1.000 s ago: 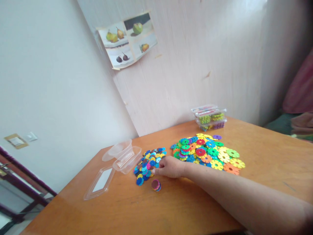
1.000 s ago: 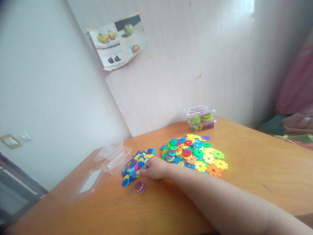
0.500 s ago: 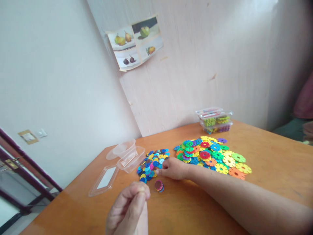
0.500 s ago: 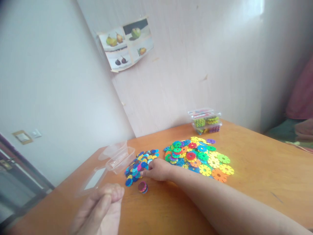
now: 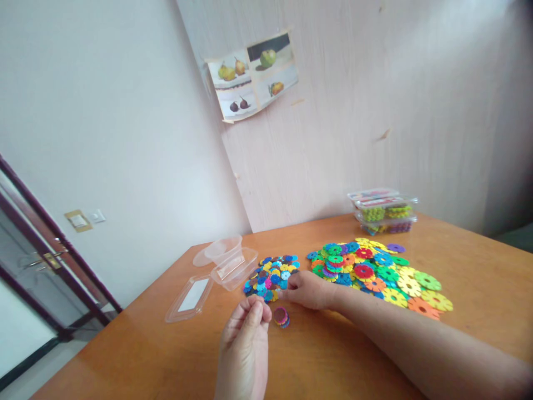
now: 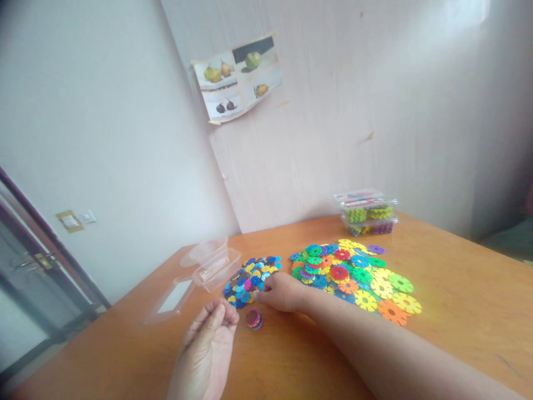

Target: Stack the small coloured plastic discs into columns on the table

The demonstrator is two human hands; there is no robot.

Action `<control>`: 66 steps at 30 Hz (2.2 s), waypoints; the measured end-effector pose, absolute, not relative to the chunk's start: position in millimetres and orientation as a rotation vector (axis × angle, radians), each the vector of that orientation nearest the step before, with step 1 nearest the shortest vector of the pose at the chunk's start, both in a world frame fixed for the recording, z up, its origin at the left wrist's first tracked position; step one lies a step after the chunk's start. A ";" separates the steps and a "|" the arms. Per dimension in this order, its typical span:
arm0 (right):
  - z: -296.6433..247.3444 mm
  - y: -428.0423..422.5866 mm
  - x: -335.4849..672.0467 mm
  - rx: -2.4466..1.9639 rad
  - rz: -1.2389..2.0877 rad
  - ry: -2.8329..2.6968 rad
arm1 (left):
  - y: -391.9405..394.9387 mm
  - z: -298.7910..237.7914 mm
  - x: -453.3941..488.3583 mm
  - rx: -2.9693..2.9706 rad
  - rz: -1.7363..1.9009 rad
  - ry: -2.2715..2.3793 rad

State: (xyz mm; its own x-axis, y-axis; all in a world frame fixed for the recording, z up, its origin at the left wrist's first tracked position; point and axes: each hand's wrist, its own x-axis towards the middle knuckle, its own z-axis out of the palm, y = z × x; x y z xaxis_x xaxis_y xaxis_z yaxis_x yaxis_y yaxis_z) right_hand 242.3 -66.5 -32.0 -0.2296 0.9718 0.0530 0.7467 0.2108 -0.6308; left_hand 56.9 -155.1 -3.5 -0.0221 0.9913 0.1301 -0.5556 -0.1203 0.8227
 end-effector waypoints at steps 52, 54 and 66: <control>-12.8 -59.5 266.0 -1.636 0.416 -1.708 | -34.5 23.8 27.7 0.905 2.053 1.039; -11.3 -59.9 269.6 -1.704 0.308 -1.769 | -18.9 26.6 22.8 1.023 2.106 1.190; -9.1 -74.4 259.9 -1.959 0.167 -2.166 | 4.4 -7.2 -6.4 1.736 1.888 1.856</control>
